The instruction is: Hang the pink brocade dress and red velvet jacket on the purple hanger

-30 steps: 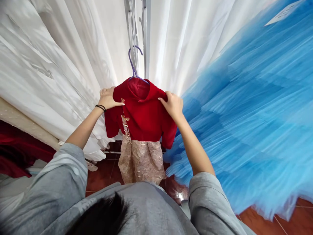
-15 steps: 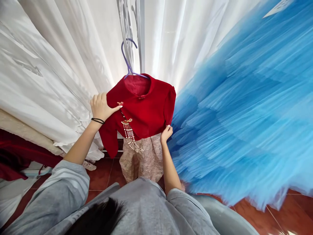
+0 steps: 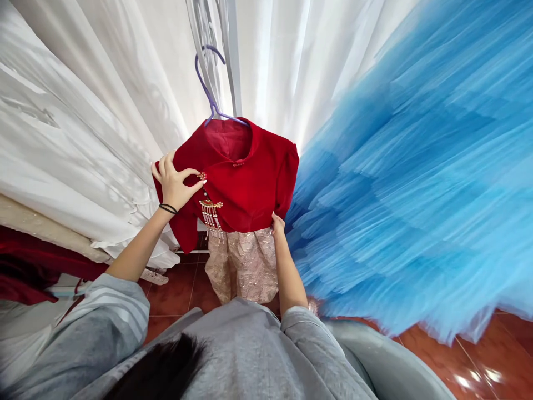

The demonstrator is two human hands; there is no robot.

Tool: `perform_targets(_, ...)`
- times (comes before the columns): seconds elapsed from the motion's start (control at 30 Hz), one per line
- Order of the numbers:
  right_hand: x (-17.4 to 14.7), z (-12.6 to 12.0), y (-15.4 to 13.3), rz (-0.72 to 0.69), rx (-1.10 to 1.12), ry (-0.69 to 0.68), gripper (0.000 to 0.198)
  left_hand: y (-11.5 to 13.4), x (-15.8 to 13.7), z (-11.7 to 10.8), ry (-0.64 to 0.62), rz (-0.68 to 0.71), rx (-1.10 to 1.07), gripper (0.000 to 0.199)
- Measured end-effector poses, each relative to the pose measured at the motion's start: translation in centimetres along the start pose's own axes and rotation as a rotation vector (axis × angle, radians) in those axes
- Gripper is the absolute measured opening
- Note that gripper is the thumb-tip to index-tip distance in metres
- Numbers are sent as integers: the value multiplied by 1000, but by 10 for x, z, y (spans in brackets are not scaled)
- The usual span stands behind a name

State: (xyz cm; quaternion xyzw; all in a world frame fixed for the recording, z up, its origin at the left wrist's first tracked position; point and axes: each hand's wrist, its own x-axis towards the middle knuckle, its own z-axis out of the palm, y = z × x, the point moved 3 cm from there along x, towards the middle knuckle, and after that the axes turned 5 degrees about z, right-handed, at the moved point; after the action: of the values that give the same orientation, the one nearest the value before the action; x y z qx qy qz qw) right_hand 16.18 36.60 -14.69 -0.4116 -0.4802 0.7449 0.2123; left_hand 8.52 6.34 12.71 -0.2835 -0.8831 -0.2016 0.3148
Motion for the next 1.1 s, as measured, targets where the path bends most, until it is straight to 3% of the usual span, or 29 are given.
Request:
perform_targets(0.13, -14, 1, -13, -70, -78, 185, 7, 4, -1, -1, 36, -40, 9, 22)
perform_targets(0.17, -20, 2, -22, -137, -93, 244, 12, 5, -2, 0, 38, -46, 10, 23)
perform_targets(0.23, -40, 6, -47, -390, -154, 354, 29, 6, -3, 3, 31, -51, 19, 27)
perform_targets(0.33, -80, 18, -94, -881, -293, 424, 44, 3, -2, 6, -4, -40, 35, 41)
perform_targets(0.43, -117, 25, -143, -1110, -357, 393, 48, -4, -4, 4, -52, 14, 38, 62)
perform_targets(0.53, -149, 29, -186, -1139, -360, 352, 57, -6, -10, 0, -60, 54, 30, 75)
perform_targets(0.63, -177, 52, -208, -1109, -418, 279, 72, 9, -9, 1, -1, 35, -2, 77)
perform_targets(0.73, -190, 96, -210, -1078, -518, 217, 94, 40, 5, 10, 62, -3, -36, 71)
perform_targets(0.87, -170, 137, -199, -949, -559, 235, 111, 63, 25, 25, 101, -167, -48, 79)
perform_targets(1.0, -139, 115, -193, -850, -518, 311, 105, 39, 20, 29, 104, -371, -53, 90)
perform_targets(1.1, -125, 84, -202, -874, -501, 283, 87, 11, 9, 21, 164, -428, -45, 78)
